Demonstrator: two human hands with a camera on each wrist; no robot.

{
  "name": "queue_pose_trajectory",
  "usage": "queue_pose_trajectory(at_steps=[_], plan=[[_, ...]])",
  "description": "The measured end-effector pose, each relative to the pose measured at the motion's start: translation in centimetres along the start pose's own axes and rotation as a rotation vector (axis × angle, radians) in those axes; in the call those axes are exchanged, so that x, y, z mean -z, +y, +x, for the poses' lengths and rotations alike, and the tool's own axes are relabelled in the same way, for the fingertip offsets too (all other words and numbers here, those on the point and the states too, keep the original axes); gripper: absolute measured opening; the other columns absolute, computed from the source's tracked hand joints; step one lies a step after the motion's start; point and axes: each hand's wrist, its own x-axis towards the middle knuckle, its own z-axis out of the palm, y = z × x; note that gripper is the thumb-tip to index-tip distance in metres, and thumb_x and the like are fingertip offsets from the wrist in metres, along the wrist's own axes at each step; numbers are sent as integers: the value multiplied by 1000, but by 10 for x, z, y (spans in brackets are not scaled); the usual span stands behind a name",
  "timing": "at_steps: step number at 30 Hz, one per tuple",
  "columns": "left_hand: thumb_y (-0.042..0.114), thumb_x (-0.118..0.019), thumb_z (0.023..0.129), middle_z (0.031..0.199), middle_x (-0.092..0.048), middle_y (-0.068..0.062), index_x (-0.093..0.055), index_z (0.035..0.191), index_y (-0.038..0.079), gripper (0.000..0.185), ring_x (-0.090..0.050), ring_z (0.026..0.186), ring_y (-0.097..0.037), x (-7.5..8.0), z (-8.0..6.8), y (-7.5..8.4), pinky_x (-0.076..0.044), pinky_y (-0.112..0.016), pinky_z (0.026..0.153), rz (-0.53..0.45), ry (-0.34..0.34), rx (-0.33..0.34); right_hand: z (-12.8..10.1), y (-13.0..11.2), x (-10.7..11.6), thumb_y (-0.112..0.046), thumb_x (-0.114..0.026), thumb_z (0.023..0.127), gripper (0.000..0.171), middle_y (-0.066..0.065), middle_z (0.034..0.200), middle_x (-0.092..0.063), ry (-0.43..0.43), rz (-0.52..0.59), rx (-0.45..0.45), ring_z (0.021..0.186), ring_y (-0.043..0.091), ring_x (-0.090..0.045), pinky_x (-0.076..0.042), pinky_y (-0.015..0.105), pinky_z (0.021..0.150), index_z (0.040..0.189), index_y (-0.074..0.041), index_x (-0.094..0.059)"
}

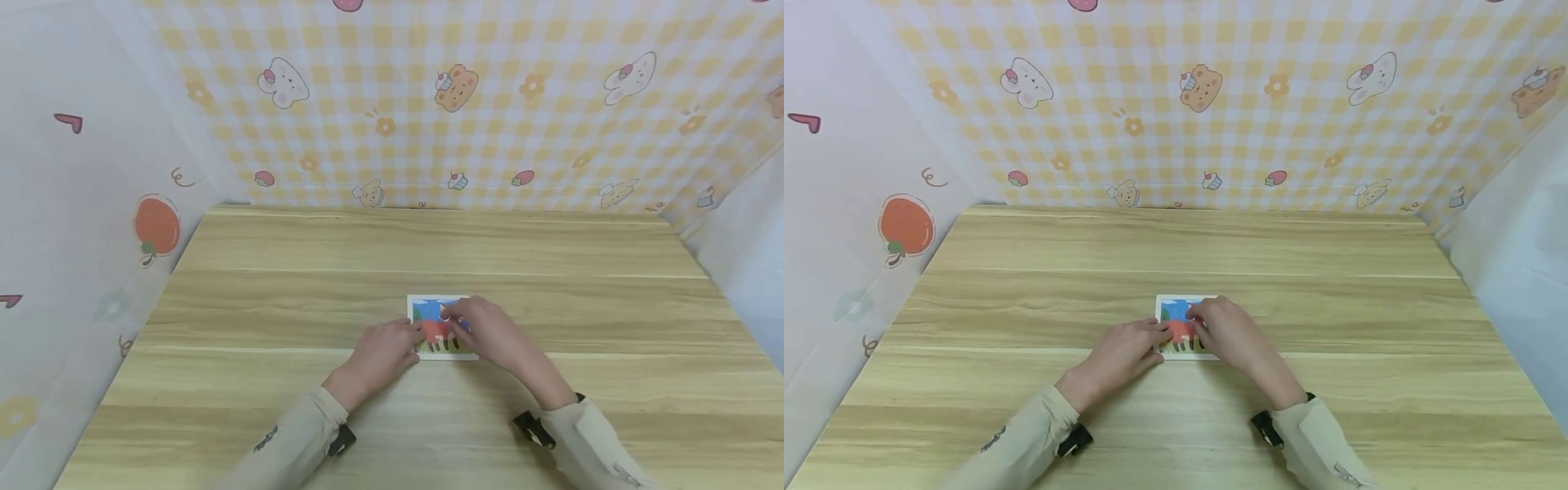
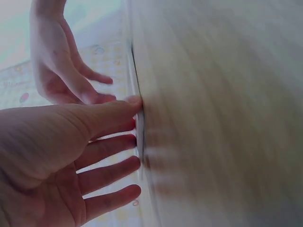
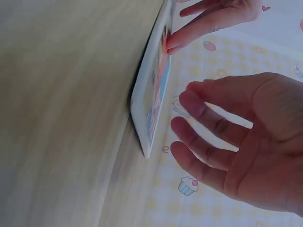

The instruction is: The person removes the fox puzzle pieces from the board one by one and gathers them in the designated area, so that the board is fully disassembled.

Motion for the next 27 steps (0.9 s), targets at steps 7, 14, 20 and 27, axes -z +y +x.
queue_pose_trajectory(at_steps=[7,14,20,27], plan=[[22,-64,76,113,-56,-3,-61,105,12,31,-52,101,-20,0,-1,1,-45,-34,76,3,3,9,22,1,-8,-8,-61,77,12,-2,76,-61,-18,19,-35,68,9,-55,-45,24,62,87,-7,-67],[23,-64,75,103,-61,-1,-63,101,14,28,-56,90,-17,0,0,0,-47,-30,65,5,21,16,36,1,-8,-7,-59,78,13,2,84,-63,-90,106,-120,69,9,-56,-46,26,65,88,-7,-67],[23,-65,74,95,-63,2,-64,97,14,25,-56,80,-12,0,1,-2,-45,-27,58,-2,37,6,44,0,-10,-9,-59,78,16,3,85,-63,-101,122,-158,72,12,-55,-45,27,65,92,-7,-66],[23,-64,75,99,-62,3,-64,99,15,26,-56,87,-13,0,3,-2,-46,-28,61,-13,29,7,47,1,-13,-7,-59,77,18,6,88,-63,-89,87,-191,75,14,-56,-46,29,66,94,-6,-66]])
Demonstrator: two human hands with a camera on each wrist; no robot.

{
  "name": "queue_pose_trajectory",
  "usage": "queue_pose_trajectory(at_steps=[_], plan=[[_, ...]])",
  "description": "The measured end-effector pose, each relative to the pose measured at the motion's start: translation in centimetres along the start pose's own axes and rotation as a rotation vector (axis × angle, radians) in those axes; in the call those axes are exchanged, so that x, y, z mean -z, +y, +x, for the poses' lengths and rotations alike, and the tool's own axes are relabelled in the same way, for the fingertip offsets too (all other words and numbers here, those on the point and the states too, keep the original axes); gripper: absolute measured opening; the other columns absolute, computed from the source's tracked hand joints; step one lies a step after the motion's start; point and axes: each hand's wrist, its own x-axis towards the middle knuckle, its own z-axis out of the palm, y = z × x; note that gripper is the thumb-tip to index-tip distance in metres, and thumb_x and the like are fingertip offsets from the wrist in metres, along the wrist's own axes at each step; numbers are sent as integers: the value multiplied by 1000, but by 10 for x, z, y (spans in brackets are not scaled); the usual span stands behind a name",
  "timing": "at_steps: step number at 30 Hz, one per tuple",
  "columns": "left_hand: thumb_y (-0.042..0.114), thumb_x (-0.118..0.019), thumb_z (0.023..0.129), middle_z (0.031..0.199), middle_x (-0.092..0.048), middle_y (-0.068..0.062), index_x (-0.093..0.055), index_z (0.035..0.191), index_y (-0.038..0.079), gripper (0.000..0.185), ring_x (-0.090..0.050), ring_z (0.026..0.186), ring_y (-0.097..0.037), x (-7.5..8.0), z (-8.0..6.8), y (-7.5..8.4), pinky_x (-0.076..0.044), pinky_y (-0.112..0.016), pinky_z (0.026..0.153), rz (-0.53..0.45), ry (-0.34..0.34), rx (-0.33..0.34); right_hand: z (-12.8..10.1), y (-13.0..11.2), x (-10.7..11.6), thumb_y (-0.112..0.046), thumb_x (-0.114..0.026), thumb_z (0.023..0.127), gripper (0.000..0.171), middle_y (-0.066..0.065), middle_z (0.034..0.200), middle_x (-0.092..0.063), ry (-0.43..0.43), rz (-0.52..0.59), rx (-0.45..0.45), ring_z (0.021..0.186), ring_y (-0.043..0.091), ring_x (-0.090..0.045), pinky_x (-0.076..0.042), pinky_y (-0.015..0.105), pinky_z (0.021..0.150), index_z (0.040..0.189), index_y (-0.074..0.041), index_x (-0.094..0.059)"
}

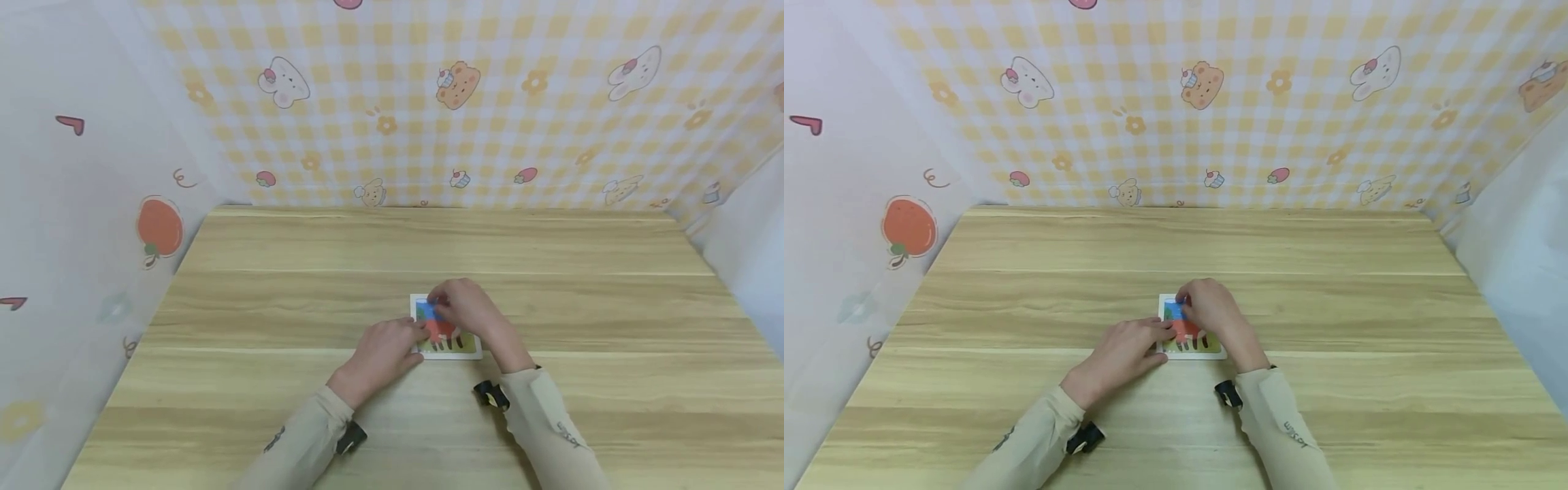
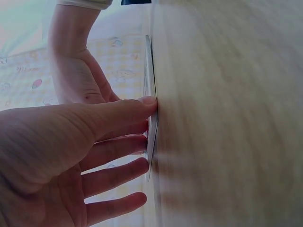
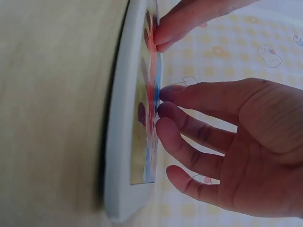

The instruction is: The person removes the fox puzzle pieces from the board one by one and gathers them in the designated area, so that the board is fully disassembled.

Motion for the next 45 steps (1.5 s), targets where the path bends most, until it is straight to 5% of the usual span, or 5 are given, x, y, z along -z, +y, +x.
queue_pose_trajectory(at_steps=[9,36,45], plan=[[23,-66,74,92,-62,3,-64,97,14,25,-55,76,-10,0,1,0,-43,-23,55,-23,-2,-1,5,2,-4,-6,-61,75,15,0,72,-58,7,-49,24,61,11,-51,-43,23,56,90,-9,-63],[23,-66,75,95,-62,3,-64,100,13,27,-55,80,-10,4,0,2,-44,-25,61,-44,-41,23,5,5,-7,-2,-60,75,20,0,75,-54,-24,25,25,64,13,-49,-43,23,55,93,-9,-57],[23,-65,75,91,-61,3,-64,98,14,25,-50,69,-8,3,1,0,-41,-22,55,-30,-28,9,5,6,-7,-1,-60,76,20,0,74,-54,-19,35,29,62,14,-50,-43,23,54,91,-12,-55]])
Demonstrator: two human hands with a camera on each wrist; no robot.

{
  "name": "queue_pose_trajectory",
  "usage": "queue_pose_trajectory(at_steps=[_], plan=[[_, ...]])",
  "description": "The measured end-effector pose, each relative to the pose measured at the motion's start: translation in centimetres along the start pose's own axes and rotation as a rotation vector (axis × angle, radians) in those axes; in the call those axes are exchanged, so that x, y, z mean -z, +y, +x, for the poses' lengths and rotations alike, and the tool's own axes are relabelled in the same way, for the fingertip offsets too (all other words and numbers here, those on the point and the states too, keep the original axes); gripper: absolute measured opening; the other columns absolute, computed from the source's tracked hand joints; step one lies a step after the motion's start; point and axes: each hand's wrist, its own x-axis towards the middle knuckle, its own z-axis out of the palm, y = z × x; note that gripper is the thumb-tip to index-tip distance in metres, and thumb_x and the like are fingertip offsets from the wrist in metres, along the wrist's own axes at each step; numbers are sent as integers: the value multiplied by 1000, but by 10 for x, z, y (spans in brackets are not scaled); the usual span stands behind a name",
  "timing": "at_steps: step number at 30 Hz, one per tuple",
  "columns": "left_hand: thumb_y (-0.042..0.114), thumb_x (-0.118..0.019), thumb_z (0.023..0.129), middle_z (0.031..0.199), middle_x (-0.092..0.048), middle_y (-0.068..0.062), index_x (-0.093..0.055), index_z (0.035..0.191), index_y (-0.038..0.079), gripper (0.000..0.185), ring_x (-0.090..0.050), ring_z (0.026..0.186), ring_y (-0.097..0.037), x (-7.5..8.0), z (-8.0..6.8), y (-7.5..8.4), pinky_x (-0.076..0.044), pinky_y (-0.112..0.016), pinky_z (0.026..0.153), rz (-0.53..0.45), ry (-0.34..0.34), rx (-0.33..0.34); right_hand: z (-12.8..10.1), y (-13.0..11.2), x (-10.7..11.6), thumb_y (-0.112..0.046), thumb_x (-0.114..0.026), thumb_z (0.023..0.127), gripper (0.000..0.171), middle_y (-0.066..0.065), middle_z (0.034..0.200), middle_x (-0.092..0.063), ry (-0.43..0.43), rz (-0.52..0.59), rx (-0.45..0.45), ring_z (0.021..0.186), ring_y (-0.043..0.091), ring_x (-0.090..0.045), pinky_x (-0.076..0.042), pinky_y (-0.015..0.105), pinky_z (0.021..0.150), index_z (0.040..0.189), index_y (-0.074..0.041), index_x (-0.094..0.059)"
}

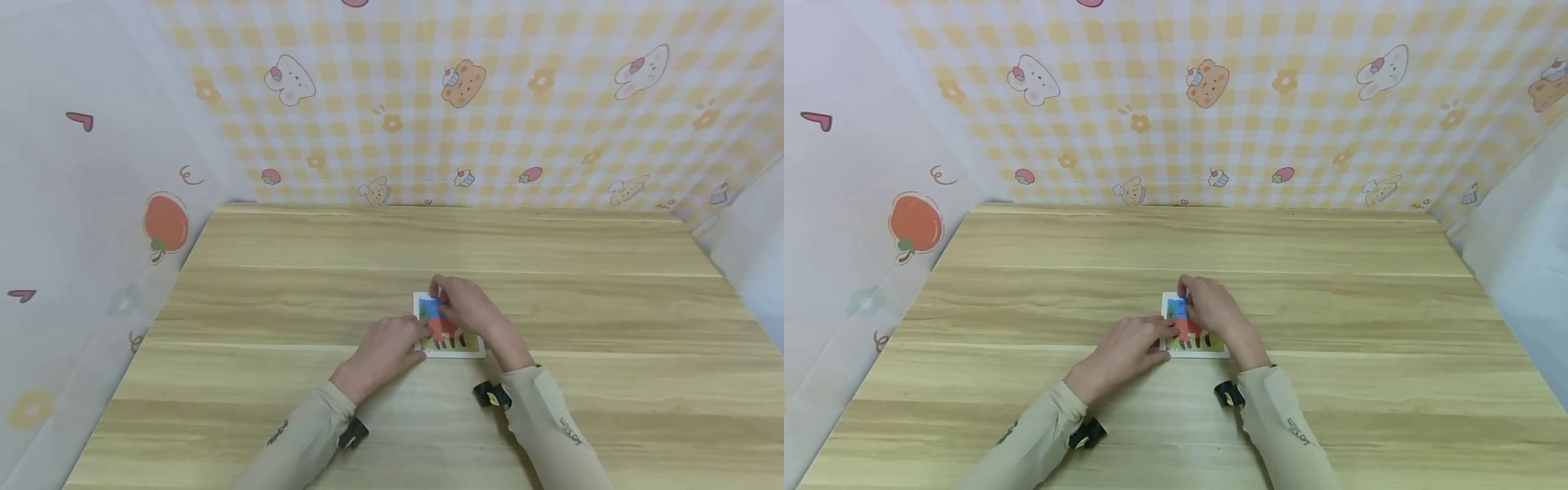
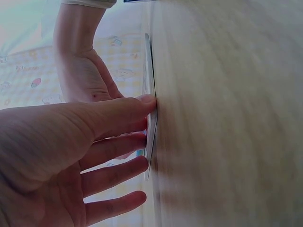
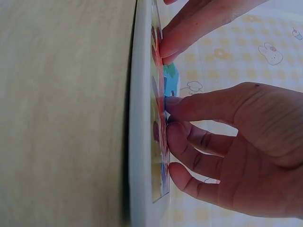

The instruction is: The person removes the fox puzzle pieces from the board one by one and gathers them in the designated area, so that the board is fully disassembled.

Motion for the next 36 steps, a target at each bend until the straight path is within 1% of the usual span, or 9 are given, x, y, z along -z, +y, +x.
queue_pose_trajectory(at_steps=[4,8,11,13,15,21,24,30,36], plan=[[22,-64,75,93,-62,3,-64,98,14,24,-52,72,-9,0,0,0,-42,-23,57,6,0,1,0,0,0,0,-60,74,20,3,77,-55,16,16,-5,66,16,-50,-43,26,55,89,-11,-55],[22,-64,75,101,-60,1,-64,98,15,24,-55,84,-12,0,1,1,-45,-26,63,36,5,-6,0,0,1,2,-61,71,20,4,81,-55,45,30,12,71,17,-50,-43,28,60,87,-9,-56],[23,-66,74,103,-55,-2,-65,97,16,25,-55,75,-12,0,0,3,-44,-24,56,37,16,6,0,0,1,2,-63,70,20,3,81,-55,60,43,26,72,16,-50,-43,28,62,86,-8,-57],[23,-67,72,101,-52,-3,-66,97,16,25,-51,70,-11,0,0,3,-42,-21,51,20,26,16,0,1,2,2,-63,70,19,2,80,-56,71,47,33,70,15,-50,-43,27,60,84,-8,-57],[24,-68,72,101,-49,-3,-67,97,17,26,-48,68,-10,0,-1,4,-40,-21,50,11,31,23,0,1,2,2,-63,70,19,2,78,-56,79,48,31,68,15,-50,-43,25,58,82,-9,-56],[26,-66,74,98,-53,0,-66,98,17,26,-48,84,-13,0,-1,3,-44,-26,63,45,27,1,-2,1,4,1,-62,72,15,1,77,-57,84,40,42,64,13,-51,-43,21,50,78,-11,-55],[26,-65,74,96,-53,1,-66,97,17,25,-48,84,-13,-1,-1,2,-44,-26,62,48,28,-5,-3,2,5,0,-62,73,13,0,76,-58,88,30,47,62,12,-51,-42,21,49,78,-11,-55],[25,-65,74,95,-54,0,-66,96,17,23,-49,85,-13,-1,-1,2,-44,-26,63,41,35,-12,-2,1,5,-4,-64,73,12,-1,74,-58,101,5,39,62,11,-51,-42,22,52,77,-12,-56],[24,-65,75,101,-55,-1,-65,98,16,25,-49,90,-15,-2,-2,0,-45,-28,66,24,35,-11,-1,0,6,-4,-63,71,10,-1,72,-57,98,9,38,60,12,-49,-41,22,52,76,-10,-57]])
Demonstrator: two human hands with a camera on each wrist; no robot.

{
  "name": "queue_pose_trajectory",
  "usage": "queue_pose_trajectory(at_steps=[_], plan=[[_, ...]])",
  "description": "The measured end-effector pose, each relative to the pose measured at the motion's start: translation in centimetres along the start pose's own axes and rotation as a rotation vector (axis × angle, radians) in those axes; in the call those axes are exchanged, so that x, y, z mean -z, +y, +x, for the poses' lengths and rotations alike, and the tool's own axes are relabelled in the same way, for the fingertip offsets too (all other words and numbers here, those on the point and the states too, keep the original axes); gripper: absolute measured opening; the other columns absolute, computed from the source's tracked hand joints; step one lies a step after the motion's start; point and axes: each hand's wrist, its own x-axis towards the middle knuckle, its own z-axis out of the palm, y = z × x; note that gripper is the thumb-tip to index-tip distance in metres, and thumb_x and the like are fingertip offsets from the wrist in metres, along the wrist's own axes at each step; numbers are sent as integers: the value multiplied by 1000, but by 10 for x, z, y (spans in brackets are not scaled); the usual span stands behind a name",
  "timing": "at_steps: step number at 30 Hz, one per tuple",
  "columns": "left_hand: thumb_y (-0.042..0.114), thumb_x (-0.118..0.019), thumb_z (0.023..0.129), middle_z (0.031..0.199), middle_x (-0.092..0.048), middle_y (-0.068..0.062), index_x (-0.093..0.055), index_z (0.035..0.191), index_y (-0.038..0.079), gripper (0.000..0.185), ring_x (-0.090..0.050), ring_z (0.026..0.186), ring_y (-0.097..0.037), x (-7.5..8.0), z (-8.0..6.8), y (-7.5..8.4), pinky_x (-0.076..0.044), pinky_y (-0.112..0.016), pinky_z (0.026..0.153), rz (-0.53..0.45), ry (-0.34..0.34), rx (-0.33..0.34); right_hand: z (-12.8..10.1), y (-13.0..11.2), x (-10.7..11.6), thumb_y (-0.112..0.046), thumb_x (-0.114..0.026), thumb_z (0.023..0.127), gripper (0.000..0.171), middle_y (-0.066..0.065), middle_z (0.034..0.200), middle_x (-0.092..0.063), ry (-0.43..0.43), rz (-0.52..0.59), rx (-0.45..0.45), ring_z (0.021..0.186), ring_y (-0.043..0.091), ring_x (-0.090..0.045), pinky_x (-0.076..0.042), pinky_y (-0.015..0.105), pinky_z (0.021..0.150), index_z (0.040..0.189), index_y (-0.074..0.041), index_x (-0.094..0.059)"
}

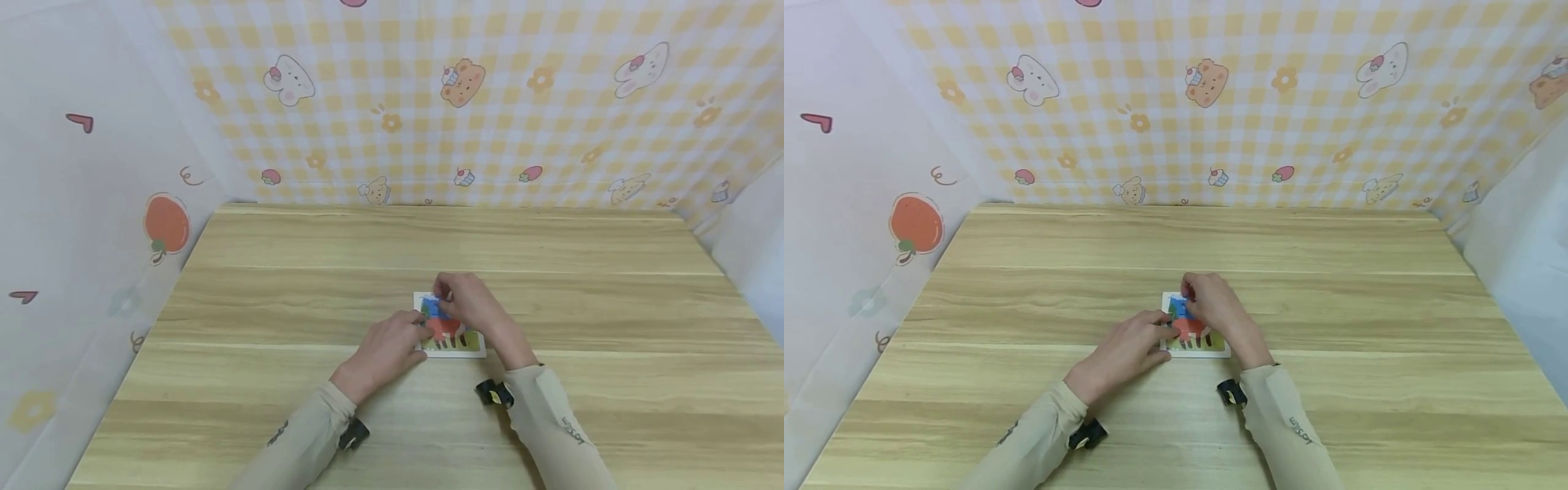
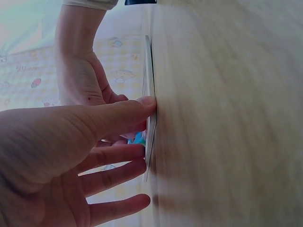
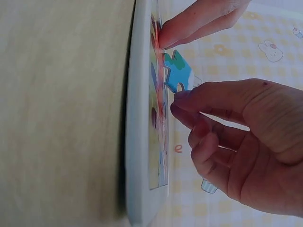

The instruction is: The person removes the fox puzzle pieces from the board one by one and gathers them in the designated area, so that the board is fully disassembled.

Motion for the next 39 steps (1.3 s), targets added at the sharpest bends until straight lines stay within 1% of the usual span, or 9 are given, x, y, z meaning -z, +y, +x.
queue_pose_trajectory(at_steps=[5,12,15,18,22,25,32,35,39], plan=[[24,-65,75,103,-54,-1,-65,99,16,26,-49,93,-15,0,-2,-2,-45,-28,66,-16,6,1,1,-2,0,-3,-62,67,11,0,70,-55,-6,15,-10,60,12,-49,-42,21,51,75,-8,-57],[24,-65,74,98,-53,0,-65,98,16,25,-48,87,-14,0,-1,-2,-44,-26,63,-16,7,-2,1,2,5,-7,-64,65,13,-2,71,-56,-27,5,-28,58,11,-49,-41,22,50,76,-9,-58],[24,-65,74,98,-54,1,-65,99,16,26,-48,87,-13,0,0,-2,-44,-26,65,-21,7,-4,0,7,13,-10,-65,65,15,-3,71,-56,-32,8,-46,58,11,-49,-41,23,49,78,-12,-58],[24,-64,75,99,-54,0,-65,100,16,26,-48,88,-14,-1,0,-1,-44,-27,67,-29,1,0,-4,15,25,-11,-66,67,15,-2,70,-56,-30,23,-37,57,13,-49,-42,25,49,79,-11,-58],[24,-65,75,103,-54,-1,-64,101,15,28,-47,92,-15,-2,-1,-1,-44,-29,73,-42,-11,10,-10,29,42,-9,-65,67,12,1,72,-53,23,-4,-5,58,14,-47,-40,27,51,76,-10,-58],[23,-65,75,104,-54,-2,-64,102,15,28,-47,93,-15,-2,0,0,-43,-28,74,-50,-12,12,-16,40,53,-8,-66,67,11,2,73,-52,50,-24,-4,59,15,-46,-39,28,53,74,-9,-57],[22,-65,75,102,-54,-1,-64,102,15,28,-47,92,-14,-1,0,0,-43,-28,75,-57,-16,7,-26,57,62,-5,-65,70,12,3,71,-54,-16,57,-70,61,17,-51,-42,28,53,75,-7,-55],[21,-65,75,103,-54,-2,-64,102,14,28,-47,93,-14,-1,-1,-1,-41,-28,78,-64,-14,1,-27,61,63,-3,-65,70,11,3,71,-54,-36,58,-75,63,17,-51,-42,28,53,76,-7,-56],[21,-65,75,102,-54,-2,-64,102,14,28,-46,92,-14,-1,-1,-2,-41,-27,78,-67,-14,-9,-27,65,64,-3,-65,71,11,4,74,-54,-72,50,-91,66,18,-51,-42,27,53,78,-7,-58]])
